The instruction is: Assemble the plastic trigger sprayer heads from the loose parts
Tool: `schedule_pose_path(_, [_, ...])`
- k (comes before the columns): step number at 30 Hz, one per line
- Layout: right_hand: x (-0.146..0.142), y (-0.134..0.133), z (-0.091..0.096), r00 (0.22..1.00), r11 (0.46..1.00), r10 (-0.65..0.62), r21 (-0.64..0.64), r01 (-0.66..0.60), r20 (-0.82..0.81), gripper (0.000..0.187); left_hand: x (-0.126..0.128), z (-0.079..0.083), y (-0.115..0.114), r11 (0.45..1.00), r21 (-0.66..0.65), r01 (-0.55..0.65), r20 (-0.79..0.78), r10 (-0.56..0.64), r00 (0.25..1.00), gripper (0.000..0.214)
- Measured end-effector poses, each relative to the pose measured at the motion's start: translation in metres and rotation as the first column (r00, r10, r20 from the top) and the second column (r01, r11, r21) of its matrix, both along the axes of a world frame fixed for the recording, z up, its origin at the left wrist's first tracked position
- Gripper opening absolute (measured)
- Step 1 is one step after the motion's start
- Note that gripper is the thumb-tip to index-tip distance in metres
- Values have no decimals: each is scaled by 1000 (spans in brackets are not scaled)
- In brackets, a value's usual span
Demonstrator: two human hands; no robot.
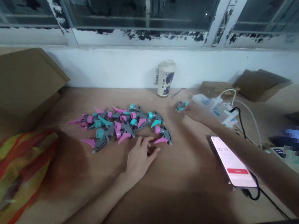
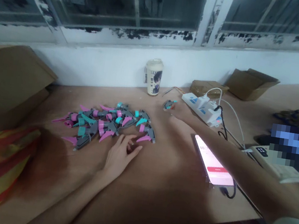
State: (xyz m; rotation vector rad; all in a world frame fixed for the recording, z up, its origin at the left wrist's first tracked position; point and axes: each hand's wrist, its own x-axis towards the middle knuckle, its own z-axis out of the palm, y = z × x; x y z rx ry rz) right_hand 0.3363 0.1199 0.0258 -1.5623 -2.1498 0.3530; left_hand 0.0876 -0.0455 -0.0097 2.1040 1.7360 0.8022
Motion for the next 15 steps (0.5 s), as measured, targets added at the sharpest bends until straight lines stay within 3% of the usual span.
schedule_pose_path(3, [-20, -28, -3, 994, 976, 109, -187, -111, -17, 43, 3, 0, 6, 1000, -4, -13, -80, 12, 997, 28])
schedule_pose_path(5, [-35, -48, -4, 960, 840, 256, -464, -280, -117, 44, 4, 1, 11, 1000, 23, -21, -79, 23, 997, 24])
schedule_pose_path(6, [-42, -57, -4, 951, 810, 272, -499, -308, -147, 46, 3, 1, 13, 998, 47, -36, -61, 39, 997, 21])
schedule_pose_path(11, [-76, -76, -6, 916, 799, 232, -473, -371, -327, 47, -7, 1, 17, 972, 159, -172, 42, 168, 985, 15])
schedule_pose_path(15, [-99, -72, -8, 917, 808, 263, -450, -380, -301, 45, -10, 2, 14, 966, 163, -203, 44, 198, 979, 14])
